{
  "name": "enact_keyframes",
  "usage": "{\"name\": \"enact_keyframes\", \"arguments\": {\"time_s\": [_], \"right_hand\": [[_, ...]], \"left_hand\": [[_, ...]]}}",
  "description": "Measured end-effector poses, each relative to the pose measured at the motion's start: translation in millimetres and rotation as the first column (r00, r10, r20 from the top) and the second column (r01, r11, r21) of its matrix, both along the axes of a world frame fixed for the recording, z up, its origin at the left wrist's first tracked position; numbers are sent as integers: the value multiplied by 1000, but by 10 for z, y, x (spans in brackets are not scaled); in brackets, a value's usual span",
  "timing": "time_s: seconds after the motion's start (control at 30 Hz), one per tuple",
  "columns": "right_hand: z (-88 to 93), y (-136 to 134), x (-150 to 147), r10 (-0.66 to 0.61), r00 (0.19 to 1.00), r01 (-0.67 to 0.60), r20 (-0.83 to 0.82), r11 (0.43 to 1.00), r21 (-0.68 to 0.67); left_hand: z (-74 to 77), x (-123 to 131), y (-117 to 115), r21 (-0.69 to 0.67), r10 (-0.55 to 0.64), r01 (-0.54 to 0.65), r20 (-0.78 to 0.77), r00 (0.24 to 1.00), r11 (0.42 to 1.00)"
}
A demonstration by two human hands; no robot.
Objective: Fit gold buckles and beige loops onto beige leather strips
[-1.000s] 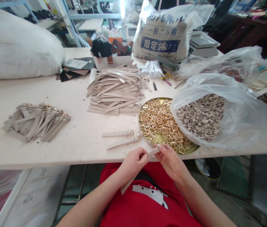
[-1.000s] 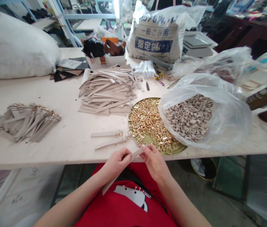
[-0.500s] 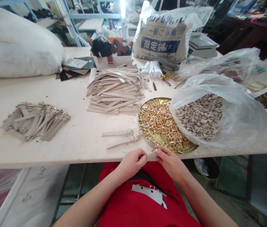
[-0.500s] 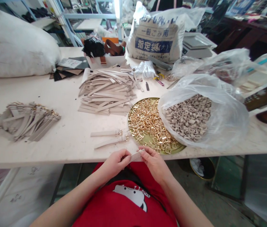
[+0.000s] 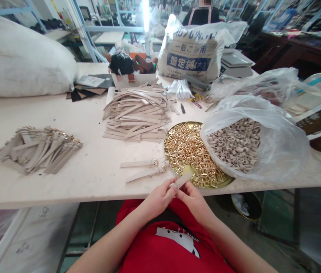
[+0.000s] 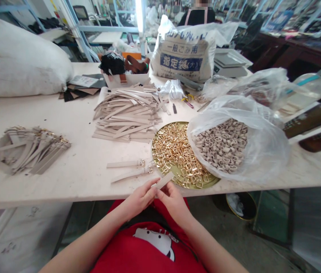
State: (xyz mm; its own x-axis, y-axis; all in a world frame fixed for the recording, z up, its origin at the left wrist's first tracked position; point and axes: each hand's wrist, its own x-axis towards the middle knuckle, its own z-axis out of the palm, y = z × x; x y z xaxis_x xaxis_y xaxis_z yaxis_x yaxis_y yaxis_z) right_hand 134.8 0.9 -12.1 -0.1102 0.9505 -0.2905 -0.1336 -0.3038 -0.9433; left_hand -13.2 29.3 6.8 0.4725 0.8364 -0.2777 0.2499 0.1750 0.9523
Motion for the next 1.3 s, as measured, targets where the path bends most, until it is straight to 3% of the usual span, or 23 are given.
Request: {"name": "enact_keyframes", "arguments": {"time_s": [0.07, 0.1, 0.17, 0.23, 0.33, 0.37, 0.43, 0.5, 0.57, 0.6, 0.67, 0.73, 0.8, 0.9, 1.0, 1.13, 1.3], "right_hand": [[9, 168, 146, 14, 969, -43, 246, 993, 111], [8, 277, 242, -35, 916, -35, 399, 985, 168], [-5, 512, 433, -153, 723, -57, 673, 959, 278], [-28, 723, 562, -217, 466, -167, 858, 931, 326], [-75, 912, 610, -210, 128, -319, 969, 917, 241], [-90, 940, 606, -198, 71, -341, 978, 916, 210], [-108, 959, 605, -186, 37, -360, 982, 914, 187], [-95, 943, 627, -193, 45, -367, 980, 909, 196], [-42, 895, 651, -217, 127, -347, 968, 904, 248], [-2, 859, 651, -220, 222, -317, 950, 905, 284], [95, 760, 609, -166, 495, -220, 853, 926, 308], [193, 640, 513, -40, 752, -148, 658, 963, 227], [266, 524, 396, 60, 899, -129, 433, 983, 132], [310, 410, 272, 128, 962, -156, 240, 982, 104], [300, 373, 235, 128, 970, -150, 205, 984, 94], [275, 333, 209, 109, 990, -110, 94, 994, 4], [226, 228, 138, 231, 970, -236, -72, 968, -84]], "left_hand": [[8, -32, 47, 74, 42, -39, -43, 998, 996], [11, -48, 65, 64, 69, -65, -59, 996, 996], [17, -66, 85, -38, 123, -126, -59, 991, 991], [20, -61, 88, -134, 149, -149, -13, 989, 980], [13, -35, 76, -162, 169, -160, 43, 985, 974], [8, -30, 70, -161, 169, -160, 44, 985, 974], [-7, -28, 61, -154, 159, -152, 34, 987, 976], [-21, -29, 59, -154, 149, -142, 33, 988, 978], [-27, -21, 74, -145, 148, -142, 34, 988, 979], [-25, -10, 89, -128, 151, -146, 32, 988, 981], [-10, 25, 134, -69, 162, -160, 25, 986, 985], [19, 70, 189, 5, 171, -171, 26, 985, 985], [53, 110, 233, 58, 159, -159, 20, 987, 985], [95, 134, 253, 100, 91, -85, -52, 995, 991], [125, 118, 227, 141, 51, -32, -135, 990, 990], [146, 93, 199, 147, 91, -72, -133, 987, 987], [135, 83, 192, 142, 122, -110, -82, 989, 984]]}}
